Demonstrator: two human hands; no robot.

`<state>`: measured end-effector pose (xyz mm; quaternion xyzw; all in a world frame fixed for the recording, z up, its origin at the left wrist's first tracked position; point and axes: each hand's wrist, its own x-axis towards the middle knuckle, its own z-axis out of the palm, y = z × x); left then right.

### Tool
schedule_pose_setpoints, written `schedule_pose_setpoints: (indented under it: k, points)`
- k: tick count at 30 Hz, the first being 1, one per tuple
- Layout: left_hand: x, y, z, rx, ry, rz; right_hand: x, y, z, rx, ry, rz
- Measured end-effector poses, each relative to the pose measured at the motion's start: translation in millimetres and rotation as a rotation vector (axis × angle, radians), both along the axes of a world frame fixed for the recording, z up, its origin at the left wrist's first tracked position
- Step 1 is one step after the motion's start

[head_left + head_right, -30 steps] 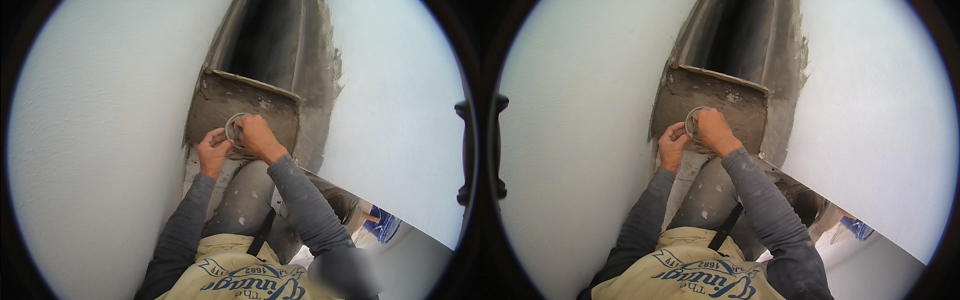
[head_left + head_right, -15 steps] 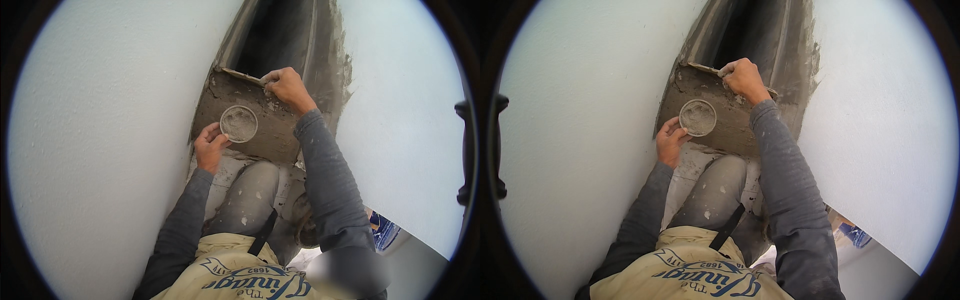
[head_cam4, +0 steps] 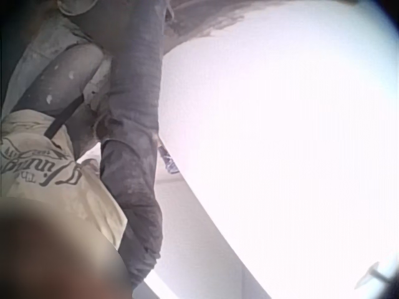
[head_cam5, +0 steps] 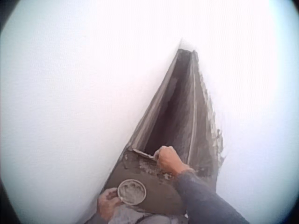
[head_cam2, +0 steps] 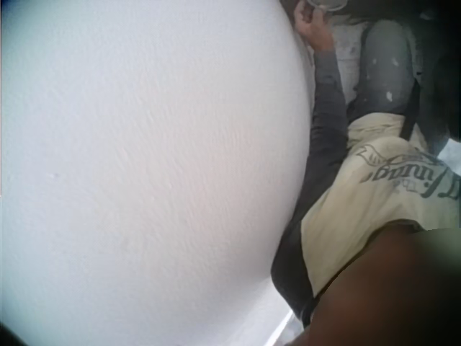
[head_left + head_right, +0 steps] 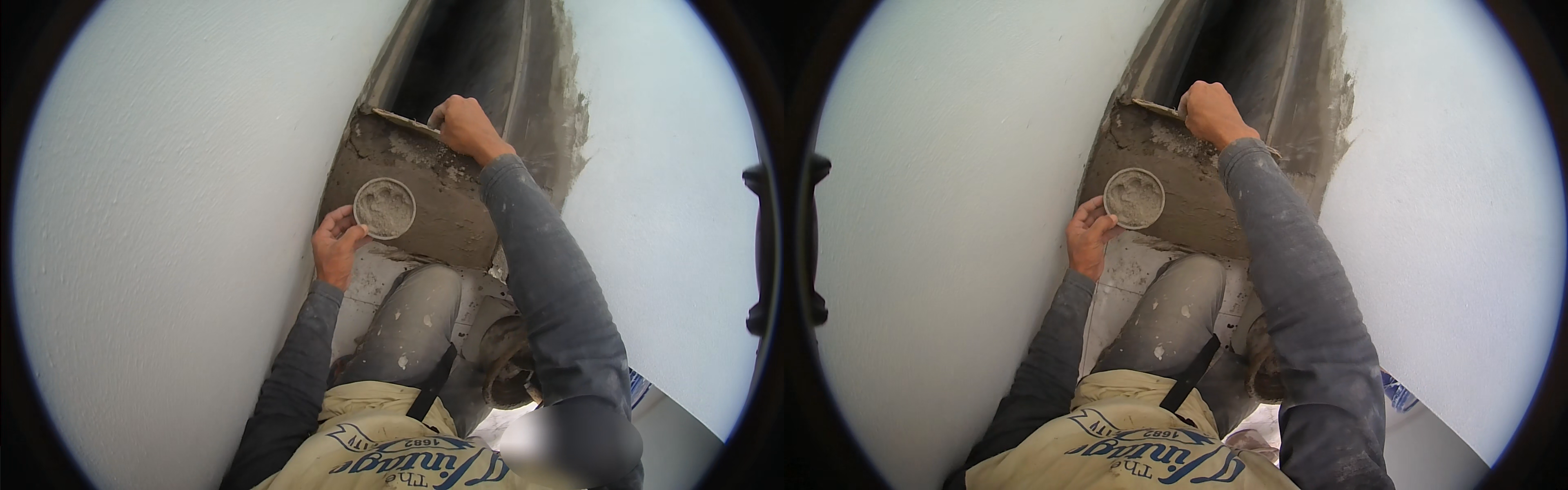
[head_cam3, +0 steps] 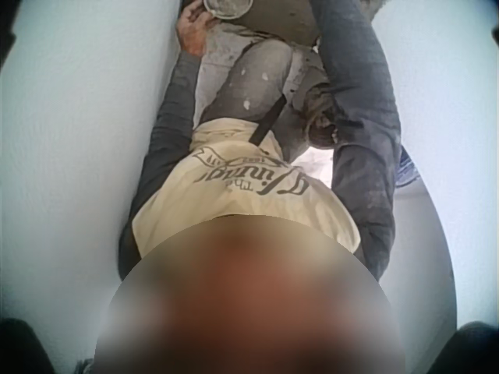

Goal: The person scoops cement from a bucket with a trowel and applies it to a recessed wall area. They repeatedly smooth and level the cement using a small circular tool and a straight edge, then add more cement to fill gaps.

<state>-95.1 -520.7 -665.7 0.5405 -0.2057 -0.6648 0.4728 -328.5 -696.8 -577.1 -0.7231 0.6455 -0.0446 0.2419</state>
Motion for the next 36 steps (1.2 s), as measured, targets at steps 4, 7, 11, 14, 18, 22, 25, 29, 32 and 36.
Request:
schedule_pose_setpoints:
  k: [4, 7, 11, 14, 18, 22, 25, 29, 32, 36]
  points:
    - [-1.3, -0.8, 1.8, 0.004, 0.011, 0.002, 13.5, -10.5, -8.5, -0.092, -0.100, 0.023]
    - [-0.7, -1.2, 1.9, 0.004, 0.008, -0.005, 2.8, -12.6, -9.8, -0.068, -0.075, 0.046]
    - [-1.6, -0.8, 1.1, -0.001, 0.021, 0.000, -34.1, -0.3, -6.7, 0.018, 0.124, 0.086]
    - [-3.2, -0.4, 0.1, 0.004, 0.026, -0.006, -51.2, 7.6, -9.5, 0.061, 0.215, 0.072]
    - [-3.1, -0.4, -0.8, 0.005, 0.029, -0.016, -63.4, 10.4, -18.2, 0.075, 0.167, 0.020]
    - [-2.9, 1.4, -0.3, -0.003, 0.020, -0.020, -84.2, 16.6, -27.2, 0.069, 0.263, 0.033]
    - [-5.1, 1.6, -0.9, -0.004, 0.017, -0.031, -102.5, 25.6, -33.7, 0.051, 0.449, 0.019]
    - [-7.5, 2.9, -0.7, 0.014, 0.006, -0.043, -115.2, 32.2, -37.6, 0.072, 0.499, -0.036]
    - [-7.4, 2.8, -0.4, 0.009, 0.022, -0.047, -115.6, 36.2, -35.9, 0.087, 0.485, -0.068]
    - [-8.1, 3.3, -0.7, 0.018, 0.021, -0.051, -113.8, 49.3, -31.2, 0.143, 0.530, -0.163]
